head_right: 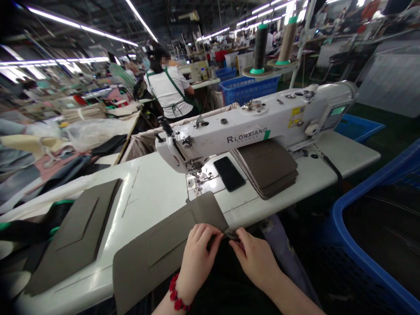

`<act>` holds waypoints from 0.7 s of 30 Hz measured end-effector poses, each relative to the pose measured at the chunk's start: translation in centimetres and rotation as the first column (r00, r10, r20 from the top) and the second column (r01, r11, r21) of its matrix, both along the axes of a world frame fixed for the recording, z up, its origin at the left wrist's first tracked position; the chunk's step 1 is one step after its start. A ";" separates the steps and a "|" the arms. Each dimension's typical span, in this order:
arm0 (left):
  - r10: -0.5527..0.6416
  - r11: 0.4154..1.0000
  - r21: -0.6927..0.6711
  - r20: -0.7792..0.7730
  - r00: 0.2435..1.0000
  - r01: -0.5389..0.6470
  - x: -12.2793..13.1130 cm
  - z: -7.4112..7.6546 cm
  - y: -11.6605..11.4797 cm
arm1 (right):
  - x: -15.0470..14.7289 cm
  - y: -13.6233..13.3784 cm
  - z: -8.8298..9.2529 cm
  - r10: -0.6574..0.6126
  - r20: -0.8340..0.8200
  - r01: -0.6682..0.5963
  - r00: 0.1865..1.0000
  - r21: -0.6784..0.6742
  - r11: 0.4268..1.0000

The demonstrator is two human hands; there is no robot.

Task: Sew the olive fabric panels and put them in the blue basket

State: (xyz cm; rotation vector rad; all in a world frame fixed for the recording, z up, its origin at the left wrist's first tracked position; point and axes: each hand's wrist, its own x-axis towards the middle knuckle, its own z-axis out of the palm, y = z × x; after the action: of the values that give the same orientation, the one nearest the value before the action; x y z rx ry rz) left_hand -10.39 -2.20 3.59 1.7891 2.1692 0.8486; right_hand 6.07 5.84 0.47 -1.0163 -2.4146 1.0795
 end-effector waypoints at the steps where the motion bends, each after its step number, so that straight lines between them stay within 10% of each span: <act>1: 0.005 1.000 0.000 0.022 1.000 -0.005 0.1 0.1 0.0 | -0.1 0.0 0.0 0.002 -0.006 -0.002 1.000 0.002 1.000; 8: -0.010 1.000 -0.027 0.087 0.996 0.013 0.3 0.7 -0.2 | -0.9 0.3 -0.5 -0.034 0.076 0.026 0.997 0.101 0.995; 13: -0.353 0.914 -0.127 0.216 0.910 0.385 -3.9 3.9 -2.1 | -0.2 1.0 -0.2 -0.092 0.077 0.084 0.993 0.097 0.992; 16: -0.089 0.985 -0.146 0.001 0.996 0.088 -8.5 4.0 -3.9 | 0.3 0.9 0.1 -0.105 0.014 0.104 0.994 0.046 0.994; 21: 0.183 0.951 -0.175 -0.347 0.920 -0.256 -13.4 1.5 -5.9 | -0.6 -0.4 0.0 0.012 0.003 -0.012 1.000 0.038 0.999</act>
State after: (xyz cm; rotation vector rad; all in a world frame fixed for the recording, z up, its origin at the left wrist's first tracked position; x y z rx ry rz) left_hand -23.74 -8.08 5.06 1.6954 2.5949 0.3454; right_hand 5.51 5.41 0.43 -0.9929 -2.4370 1.0331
